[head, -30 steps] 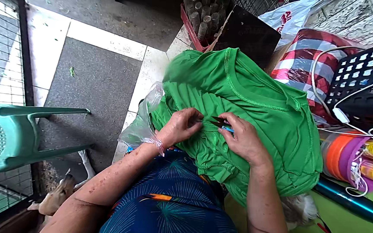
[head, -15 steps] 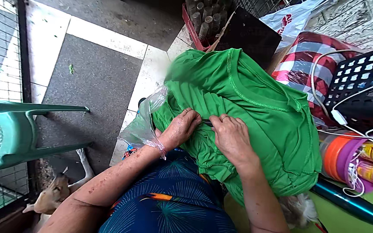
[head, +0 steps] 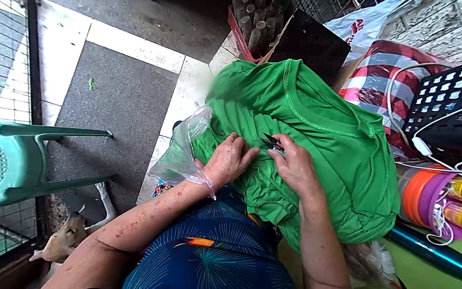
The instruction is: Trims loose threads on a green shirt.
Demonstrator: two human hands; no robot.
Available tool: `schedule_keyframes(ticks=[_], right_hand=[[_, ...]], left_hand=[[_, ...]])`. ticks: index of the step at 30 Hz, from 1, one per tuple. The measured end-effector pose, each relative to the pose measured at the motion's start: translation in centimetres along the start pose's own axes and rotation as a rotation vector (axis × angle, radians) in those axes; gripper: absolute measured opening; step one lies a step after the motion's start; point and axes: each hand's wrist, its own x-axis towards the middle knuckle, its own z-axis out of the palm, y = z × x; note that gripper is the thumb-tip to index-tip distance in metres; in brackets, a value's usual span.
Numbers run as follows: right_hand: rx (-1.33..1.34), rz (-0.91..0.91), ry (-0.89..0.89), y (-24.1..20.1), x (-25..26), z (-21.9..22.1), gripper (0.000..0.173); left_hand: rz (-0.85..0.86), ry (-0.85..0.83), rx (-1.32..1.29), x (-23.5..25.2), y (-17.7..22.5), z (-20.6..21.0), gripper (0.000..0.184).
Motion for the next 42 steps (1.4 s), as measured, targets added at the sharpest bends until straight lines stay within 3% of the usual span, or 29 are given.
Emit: schedule_keyframes(ticks=[3,7,12,16,23,28,37,42], right_hand=[[0.029,0.017,0.025,0.0,-0.1,0.1,0.027],[0.003,-0.04,0.042,0.1,-0.3,0.2,0.027],[-0.048,-0.183,-0.026,0.6,-0.6,-0.2,0.024],[-0.164,-0.195,-0.047,-0.6,-0.9,0.0,0.022],[-0.404,-0.127,-0.011,-3.4,-0.9,1.8,0.022],[-0.463,-0.136,0.043,-3.4,-0.9,2.6,0.013],[-0.185,-0.032,-0.015,-1.9,-0.9,1.2,0.023],[-0.236,-0.106,-0.046,-2.2,-1.2,1.1,0.022]], left_hand=[[-0.117,-0.096,0.046,0.9,1.3,-0.2,0.047],[-0.042,-0.103,-0.101,1.1,0.2,-1.1,0.02],[0.046,-0.164,-0.228,0.7,-1.8,-1.8,0.02],[0.081,-0.17,-0.256,0.5,-2.7,-1.6,0.02],[0.08,-0.05,-0.282,-0.2,-2.6,-1.0,0.02],[0.048,0.028,-0.298,-0.5,-2.1,-0.3,0.017],[0.115,0.098,-0.125,-1.3,-2.3,0.0,0.023],[0.114,0.072,-0.2,-1.2,-2.7,-0.1,0.013]])
